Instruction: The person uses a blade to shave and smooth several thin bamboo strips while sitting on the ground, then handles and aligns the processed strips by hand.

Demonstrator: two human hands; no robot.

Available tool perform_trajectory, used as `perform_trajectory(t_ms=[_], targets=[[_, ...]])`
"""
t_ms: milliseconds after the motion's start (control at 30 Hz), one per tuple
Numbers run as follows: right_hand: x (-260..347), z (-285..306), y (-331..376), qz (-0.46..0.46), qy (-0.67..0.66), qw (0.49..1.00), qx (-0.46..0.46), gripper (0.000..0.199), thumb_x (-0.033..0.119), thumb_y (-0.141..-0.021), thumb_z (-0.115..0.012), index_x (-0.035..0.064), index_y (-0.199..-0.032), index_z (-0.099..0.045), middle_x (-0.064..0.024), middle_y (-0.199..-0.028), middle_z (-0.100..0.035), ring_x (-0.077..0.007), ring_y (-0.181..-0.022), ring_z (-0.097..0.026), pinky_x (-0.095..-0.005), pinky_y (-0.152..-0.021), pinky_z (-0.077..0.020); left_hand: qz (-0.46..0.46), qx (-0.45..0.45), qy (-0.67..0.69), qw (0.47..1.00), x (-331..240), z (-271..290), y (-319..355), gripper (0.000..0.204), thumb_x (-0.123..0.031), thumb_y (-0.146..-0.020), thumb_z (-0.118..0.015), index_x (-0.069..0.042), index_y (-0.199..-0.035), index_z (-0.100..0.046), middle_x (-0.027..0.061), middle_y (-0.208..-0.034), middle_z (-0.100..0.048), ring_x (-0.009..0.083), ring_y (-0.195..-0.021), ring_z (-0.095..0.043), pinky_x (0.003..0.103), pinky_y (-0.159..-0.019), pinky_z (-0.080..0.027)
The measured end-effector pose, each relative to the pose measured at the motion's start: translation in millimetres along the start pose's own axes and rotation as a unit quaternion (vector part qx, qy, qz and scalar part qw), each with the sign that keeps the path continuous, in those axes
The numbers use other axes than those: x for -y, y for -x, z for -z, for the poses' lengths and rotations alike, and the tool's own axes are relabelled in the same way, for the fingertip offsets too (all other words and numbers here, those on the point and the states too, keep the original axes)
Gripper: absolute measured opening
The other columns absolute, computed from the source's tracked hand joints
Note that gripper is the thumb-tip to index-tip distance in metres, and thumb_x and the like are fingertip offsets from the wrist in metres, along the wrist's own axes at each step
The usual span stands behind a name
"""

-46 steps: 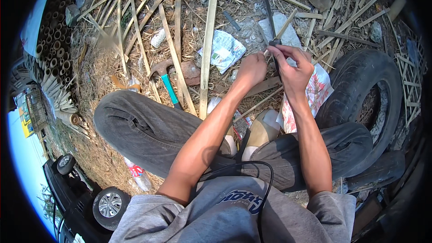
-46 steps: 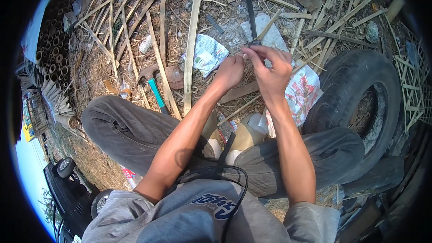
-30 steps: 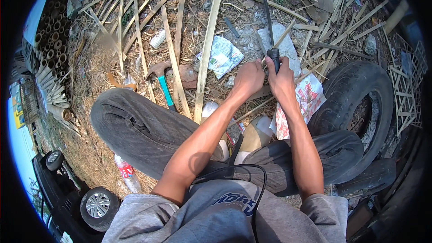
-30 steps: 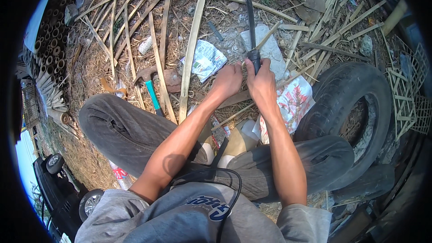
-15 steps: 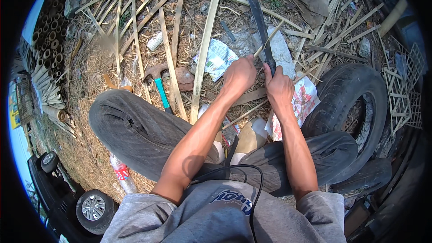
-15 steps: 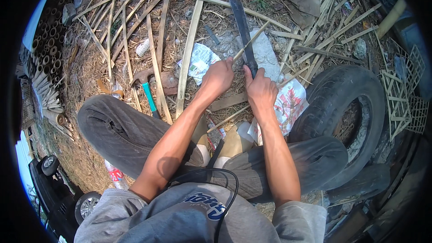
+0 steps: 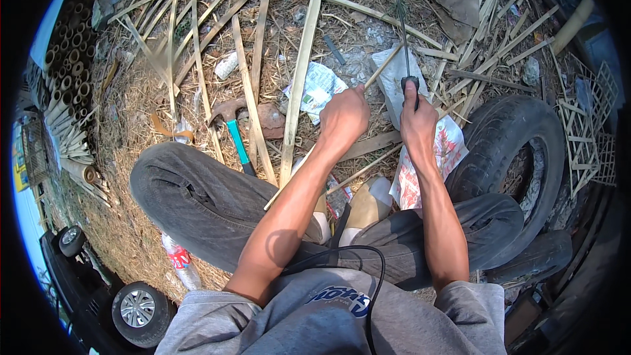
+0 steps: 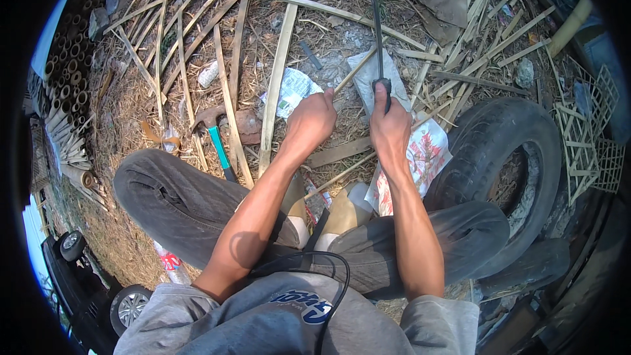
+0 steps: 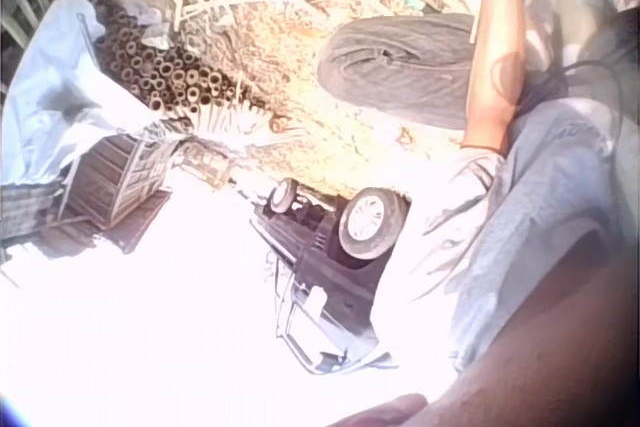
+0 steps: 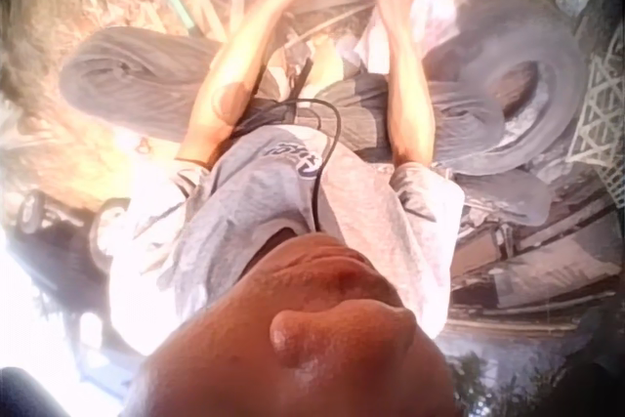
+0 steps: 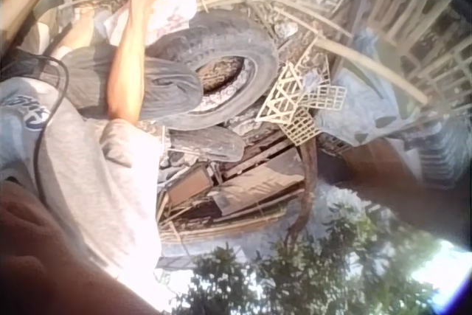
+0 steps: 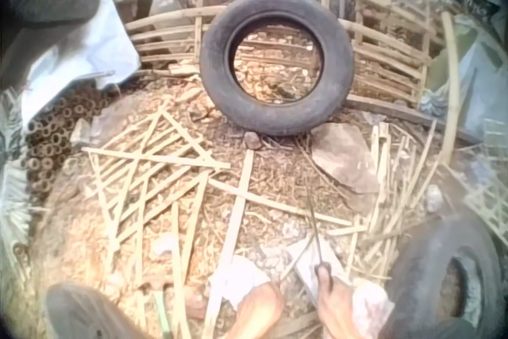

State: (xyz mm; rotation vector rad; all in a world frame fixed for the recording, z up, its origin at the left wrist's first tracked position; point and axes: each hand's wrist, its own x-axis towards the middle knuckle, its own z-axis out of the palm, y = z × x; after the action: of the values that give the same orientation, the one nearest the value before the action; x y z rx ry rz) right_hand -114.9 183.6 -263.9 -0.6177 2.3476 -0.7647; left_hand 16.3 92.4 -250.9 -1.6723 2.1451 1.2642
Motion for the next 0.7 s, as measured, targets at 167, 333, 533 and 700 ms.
perform_trajectory(t_ms=[167,333,533,700], targets=[[8,-4,10,0.06,0.042,0.997,0.008,0.064,0.056,-0.1,-0.047,-0.0048,-0.088,-0.065,-0.0298,-0.069,-0.063,-0.0514,-0.076,-0.064,-0.0546,-0.068,-0.0475,-0.037,-0.008,0.005,0.999,-10,1,3,0.056,-0.031,-0.105,-0.032,0.009,-0.094,-0.07,0.0341,-0.089,-0.067,0.0511,-0.089,-0.066,0.056,-0.085,-0.05],[0,-9,0,0.061,0.09,0.994,0.007,0.064,0.056,-0.1,-0.047,-0.0037,-0.088,-0.067,-0.0306,-0.069,-0.063,-0.0522,-0.076,-0.063,-0.0554,-0.07,-0.0483,-0.043,0.004,-0.003,0.999,-10,-2,4,0.06,-0.035,-0.107,-0.031,0.01,-0.09,-0.068,0.0359,-0.085,-0.065,0.0526,-0.088,-0.064,0.057,-0.087,-0.048],[2,-12,-7,0.056,0.063,0.996,0.029,0.065,0.057,-0.1,-0.047,-0.0038,-0.089,-0.067,-0.0307,-0.07,-0.064,-0.0519,-0.078,-0.064,-0.055,-0.07,-0.0483,-0.03,0.015,-0.001,0.999,0,-4,-2,0.063,-0.035,-0.107,-0.03,0.012,-0.087,-0.066,0.0365,-0.085,-0.065,0.053,-0.09,-0.064,0.056,-0.088,-0.048],[0,-13,-7,0.05,0.036,0.997,0.037,0.066,0.056,-0.101,-0.046,-0.0057,-0.088,-0.067,-0.0293,-0.069,-0.063,-0.05,-0.077,-0.065,-0.0529,-0.069,-0.0476,-0.022,0.022,0.009,0.999,3,-9,-4,0.064,-0.036,-0.107,-0.029,0.012,-0.086,-0.066,0.037,-0.086,-0.064,0.0529,-0.09,-0.064,0.056,-0.088,-0.048]])
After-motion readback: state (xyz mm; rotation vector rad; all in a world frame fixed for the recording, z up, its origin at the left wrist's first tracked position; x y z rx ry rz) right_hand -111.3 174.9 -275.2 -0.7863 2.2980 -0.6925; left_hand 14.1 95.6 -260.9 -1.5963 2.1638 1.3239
